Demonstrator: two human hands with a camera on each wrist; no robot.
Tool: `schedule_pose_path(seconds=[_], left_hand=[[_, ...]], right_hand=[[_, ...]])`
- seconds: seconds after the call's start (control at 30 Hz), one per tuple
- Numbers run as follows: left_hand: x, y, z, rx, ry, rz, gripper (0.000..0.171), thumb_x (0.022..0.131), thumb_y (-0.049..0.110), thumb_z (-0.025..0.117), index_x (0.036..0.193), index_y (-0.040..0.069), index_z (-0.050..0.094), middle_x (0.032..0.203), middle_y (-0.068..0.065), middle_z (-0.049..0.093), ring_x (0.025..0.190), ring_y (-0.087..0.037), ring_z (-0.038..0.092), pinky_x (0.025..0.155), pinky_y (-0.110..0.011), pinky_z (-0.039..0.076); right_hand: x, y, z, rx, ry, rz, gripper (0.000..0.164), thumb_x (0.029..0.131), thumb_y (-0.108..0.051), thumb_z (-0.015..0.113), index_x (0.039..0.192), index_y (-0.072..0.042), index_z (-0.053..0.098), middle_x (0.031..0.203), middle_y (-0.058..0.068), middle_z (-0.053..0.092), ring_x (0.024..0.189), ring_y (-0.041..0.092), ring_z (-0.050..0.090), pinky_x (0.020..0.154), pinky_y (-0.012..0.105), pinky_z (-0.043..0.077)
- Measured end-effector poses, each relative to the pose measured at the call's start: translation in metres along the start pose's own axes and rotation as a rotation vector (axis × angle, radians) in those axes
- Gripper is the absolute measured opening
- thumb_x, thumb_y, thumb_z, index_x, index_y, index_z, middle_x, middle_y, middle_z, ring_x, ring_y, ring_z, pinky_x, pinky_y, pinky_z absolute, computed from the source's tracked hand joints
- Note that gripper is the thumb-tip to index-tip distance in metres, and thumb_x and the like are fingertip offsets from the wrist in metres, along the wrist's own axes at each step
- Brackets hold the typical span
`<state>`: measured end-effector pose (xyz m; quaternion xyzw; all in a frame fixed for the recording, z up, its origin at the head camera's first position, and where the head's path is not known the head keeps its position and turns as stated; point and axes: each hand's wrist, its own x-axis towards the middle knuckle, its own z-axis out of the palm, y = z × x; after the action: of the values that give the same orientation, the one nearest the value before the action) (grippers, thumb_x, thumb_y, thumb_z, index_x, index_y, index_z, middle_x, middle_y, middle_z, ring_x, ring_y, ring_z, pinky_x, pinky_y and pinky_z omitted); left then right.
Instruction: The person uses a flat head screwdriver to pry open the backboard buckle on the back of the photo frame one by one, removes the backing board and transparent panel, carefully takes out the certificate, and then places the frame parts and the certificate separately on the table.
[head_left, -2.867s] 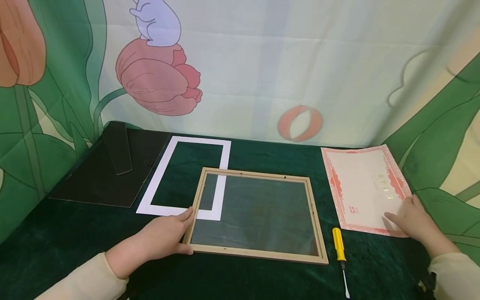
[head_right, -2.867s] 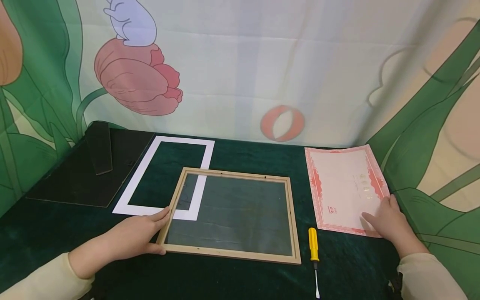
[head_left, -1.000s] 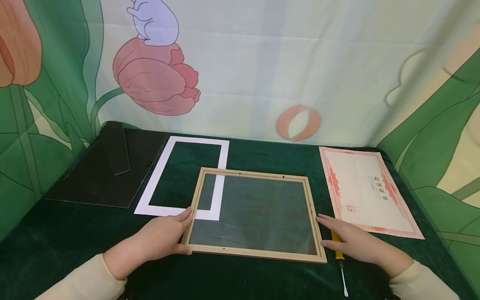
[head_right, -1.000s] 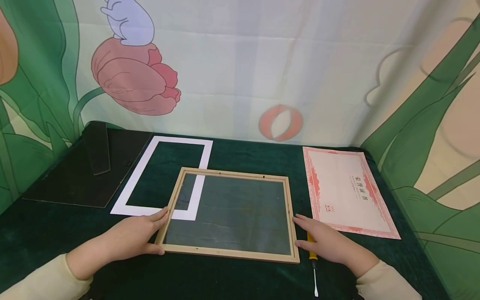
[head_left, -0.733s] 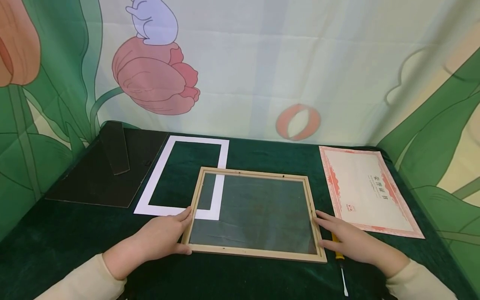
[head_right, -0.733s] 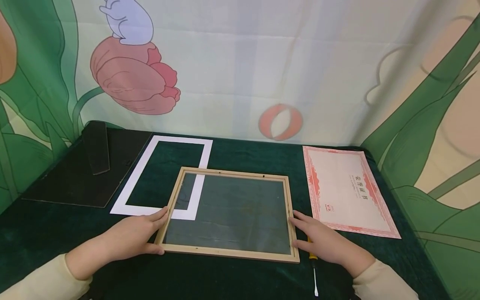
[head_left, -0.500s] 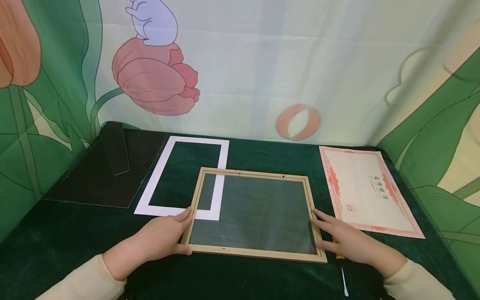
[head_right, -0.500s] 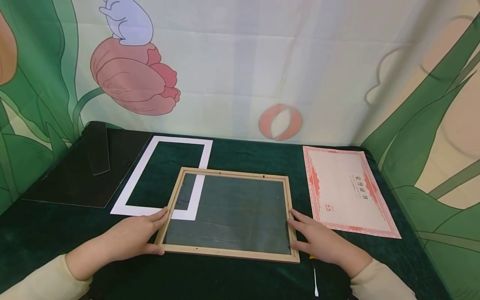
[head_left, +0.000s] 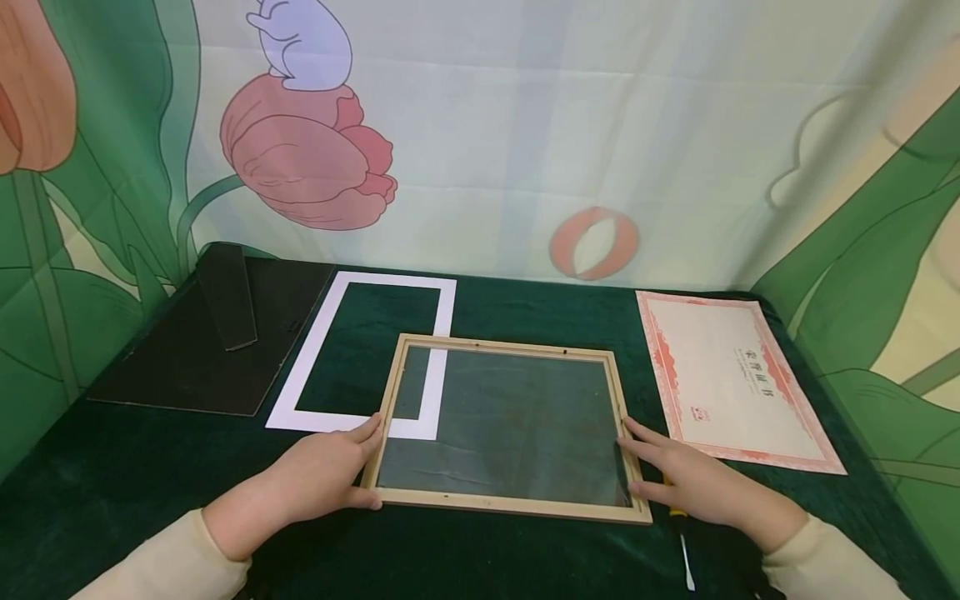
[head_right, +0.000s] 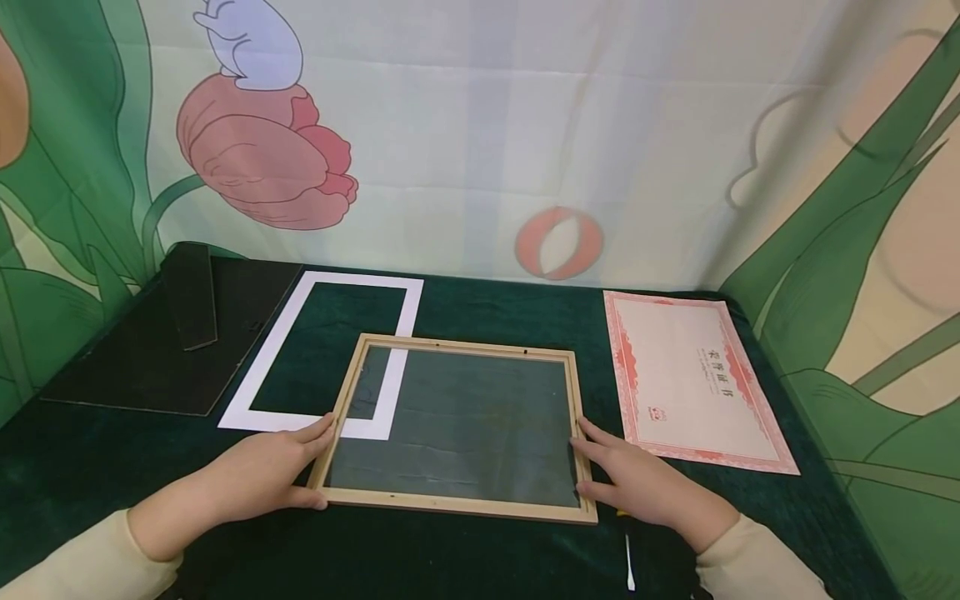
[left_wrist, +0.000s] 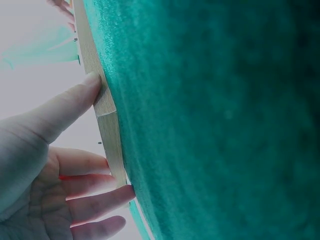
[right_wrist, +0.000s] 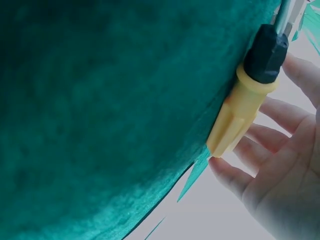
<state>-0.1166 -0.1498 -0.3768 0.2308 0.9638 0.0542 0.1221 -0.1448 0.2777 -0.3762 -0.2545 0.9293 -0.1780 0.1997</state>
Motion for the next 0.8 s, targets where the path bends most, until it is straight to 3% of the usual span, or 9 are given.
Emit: schedule_pose_path(seconds=[0.53,0.63,0.8], left_hand=[[0.001,0.000,0.000,-0.033,-0.001,0.000,0.088,0.071,0.046,0.077,0.135,-0.005,0.044,0.141,-0.017,0.041,0.109,-0.029,0.057,0.087,-0.041,0.049],[0.002,-0.003,0.000,-0.157,0.004,-0.039,0.085,0.073,0.044,0.077,0.134,-0.005,0.045,0.141,-0.018,0.041,0.115,-0.032,0.052,0.090,-0.045,0.046],[0.005,-0.011,-0.002,-0.511,0.028,-0.146,0.069,0.082,0.036,0.071,0.132,-0.006,0.047,0.121,-0.018,0.055,0.091,-0.024,0.059,0.075,-0.038,0.053]], right_hand=[[0.001,0.001,0.001,-0.044,-0.005,0.010,0.071,0.085,-0.047,0.062,0.138,-0.004,0.044,0.151,0.018,0.023,0.129,0.037,0.037,0.094,0.049,0.041],[0.002,0.001,0.002,-0.071,0.000,0.004,0.071,0.084,-0.047,0.063,0.138,-0.004,0.045,0.150,0.018,0.025,0.127,0.037,0.039,0.093,0.048,0.042],[0.002,-0.001,0.003,-0.105,0.010,0.000,0.072,0.083,-0.046,0.065,0.137,-0.003,0.045,0.148,0.019,0.028,0.125,0.038,0.042,0.092,0.047,0.043]])
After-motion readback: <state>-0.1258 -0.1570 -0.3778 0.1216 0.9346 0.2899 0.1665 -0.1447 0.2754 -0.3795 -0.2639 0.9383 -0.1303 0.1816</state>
